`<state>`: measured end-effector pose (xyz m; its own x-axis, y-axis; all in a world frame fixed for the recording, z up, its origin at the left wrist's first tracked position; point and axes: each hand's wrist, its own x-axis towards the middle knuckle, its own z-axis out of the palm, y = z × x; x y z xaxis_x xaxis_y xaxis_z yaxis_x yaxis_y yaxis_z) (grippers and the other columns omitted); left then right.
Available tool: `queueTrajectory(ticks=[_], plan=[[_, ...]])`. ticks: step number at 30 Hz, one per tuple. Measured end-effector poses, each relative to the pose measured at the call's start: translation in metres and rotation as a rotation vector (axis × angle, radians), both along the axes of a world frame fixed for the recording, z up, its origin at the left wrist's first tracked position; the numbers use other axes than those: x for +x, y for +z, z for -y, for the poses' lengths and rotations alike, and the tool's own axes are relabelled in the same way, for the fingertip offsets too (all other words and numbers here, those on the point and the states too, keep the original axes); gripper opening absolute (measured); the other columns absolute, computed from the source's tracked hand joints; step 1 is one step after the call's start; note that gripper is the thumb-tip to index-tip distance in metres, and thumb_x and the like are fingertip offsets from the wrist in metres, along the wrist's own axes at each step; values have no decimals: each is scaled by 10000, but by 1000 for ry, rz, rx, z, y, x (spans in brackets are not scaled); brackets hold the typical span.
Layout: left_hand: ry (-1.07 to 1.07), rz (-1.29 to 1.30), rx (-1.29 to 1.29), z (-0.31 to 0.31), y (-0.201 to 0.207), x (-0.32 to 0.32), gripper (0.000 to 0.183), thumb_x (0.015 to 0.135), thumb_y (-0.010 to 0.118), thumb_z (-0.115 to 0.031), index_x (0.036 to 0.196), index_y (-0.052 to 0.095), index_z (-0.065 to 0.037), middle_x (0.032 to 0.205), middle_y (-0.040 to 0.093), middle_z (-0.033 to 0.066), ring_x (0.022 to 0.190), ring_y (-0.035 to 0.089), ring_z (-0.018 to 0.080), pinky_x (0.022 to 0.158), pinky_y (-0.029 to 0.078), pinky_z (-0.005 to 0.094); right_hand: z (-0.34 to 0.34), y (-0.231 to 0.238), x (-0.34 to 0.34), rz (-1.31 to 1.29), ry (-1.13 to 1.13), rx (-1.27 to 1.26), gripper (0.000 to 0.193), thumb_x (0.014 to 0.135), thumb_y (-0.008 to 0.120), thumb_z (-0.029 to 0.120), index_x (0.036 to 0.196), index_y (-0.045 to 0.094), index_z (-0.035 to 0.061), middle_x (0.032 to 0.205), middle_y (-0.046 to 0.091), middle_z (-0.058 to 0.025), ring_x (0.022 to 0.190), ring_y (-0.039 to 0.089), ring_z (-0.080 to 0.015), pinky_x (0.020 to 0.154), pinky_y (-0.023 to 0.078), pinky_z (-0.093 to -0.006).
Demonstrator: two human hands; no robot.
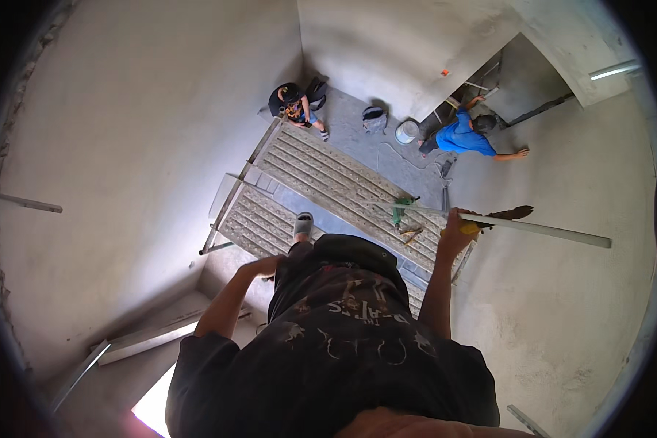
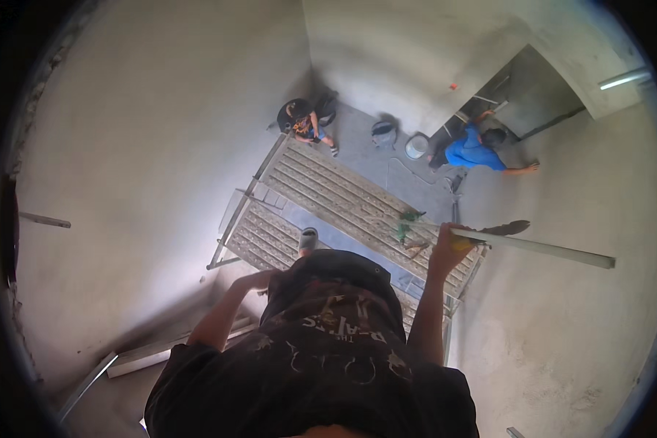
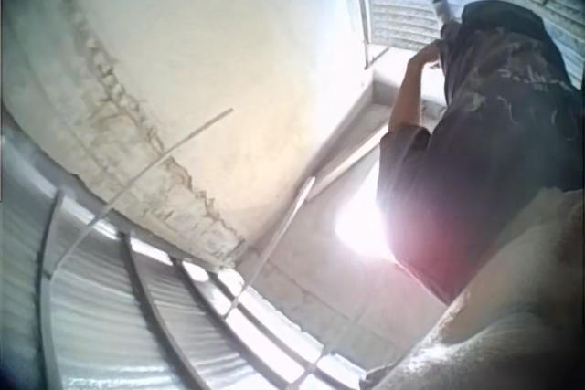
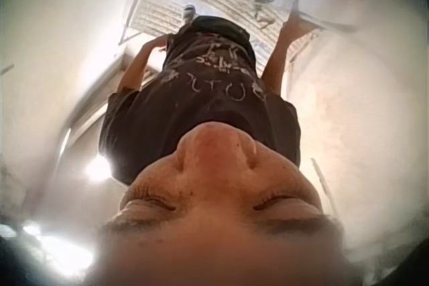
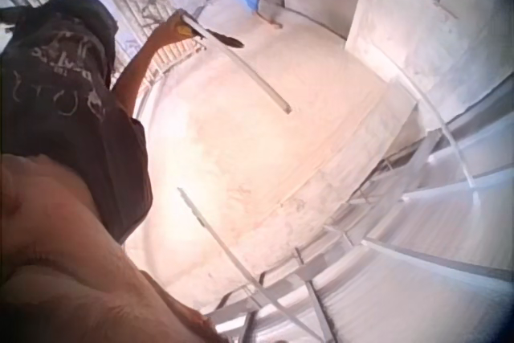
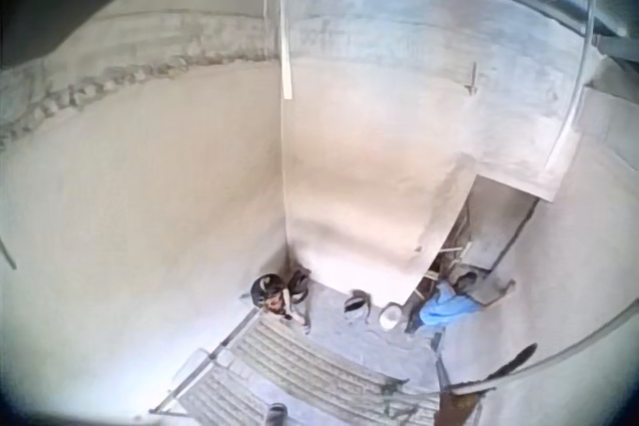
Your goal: The person cuts metal studs with tin snips, positions them against the ceiling, and secures them using a power drill. The person works on a scaffold in a room under construction, handling metal studs and tools while other workers are present below.
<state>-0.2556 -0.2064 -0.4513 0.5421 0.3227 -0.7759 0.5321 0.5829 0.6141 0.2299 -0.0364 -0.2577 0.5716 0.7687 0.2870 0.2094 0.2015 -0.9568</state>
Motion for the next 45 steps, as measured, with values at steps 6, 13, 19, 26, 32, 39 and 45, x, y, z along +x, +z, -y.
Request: queueTrajectory(ticks=[6, 13, 19, 26, 32, 39, 45], plan=[[62, 236, 299, -10, 42, -38, 653, 923, 679, -202, 1498, 392, -82, 1418, 540, 128, 1310, 480, 195, 1117, 382, 368, -14, -27, -87, -59, -48, -38, 652, 839, 732, 0, 1357, 337, -18, 1208, 523, -118, 1090, 551, -189, 977, 469, -339], [399, -139, 468, 4, 1, -72, 481, 879, 704, -294, 1307, 599, -100, 1162, 688, 147, 1086, 658, 247, 922, 509, 362, -26, -28, -131, 20, -50, -61, 619, 839, 733, 0, 1303, 323, -7, 1031, 580, -91, 959, 578, -168, 871, 502, -306], [584, -145, 175, 11, 5, -84, 472, 890, 690, -304, 1292, 602, -71, 1162, 687, 151, 1053, 671, 269, 894, 522, 371, -28, -43, -152, -55, 47, -65, 604, 848, 710, -25, 1299, 310, 3, 1035, 594, -88, 972, 592, -160, 864, 510, -295], [688, 358, -10, 22, 30, -135, 638, 952, 629, -110, 1521, 347, -42, 1472, 482, 106, 1331, 477, 193, 1121, 382, 326, -36, -49, -186, -64, 84, -83, 634, 831, 760, 28, 1304, 340, -11, 1055, 599, -99, 975, 600, -166, 885, 502, -312], [793, 142, 225, 28, -40, -136, 500, 800, 806, -123, 1215, 547, -15, 1145, 638, 109, 1056, 629, 189, 920, 517, 324, -41, -51, -198, -29, 95, -103, 590, 816, 792, 67, 1240, 387, 3, 1026, 604, -86, 966, 603, -158, 865, 498, -301], [386, -335, 664, 9, -116, -131, 366, 748, 836, -181, 1013, 621, -50, 949, 657, 73, 830, 653, 177, 740, 549, 339, -57, -67, -203, 111, 47, -176, 537, 826, 783, 47, 1194, 392, 36, 974, 622, -73, 864, 613, -138, 712, 521, -271], [406, -56, 355, -9, -63, -162, 370, 833, 754, -152, 1163, 660, -15, 1062, 705, 103, 947, 675, 178, 819, 548, 330, -61, -71, -210, 229, -24, -179, 527, 826, 792, 71, 1175, 397, 44, 940, 631, -60, 821, 609, -116, 672, 521, -263]])
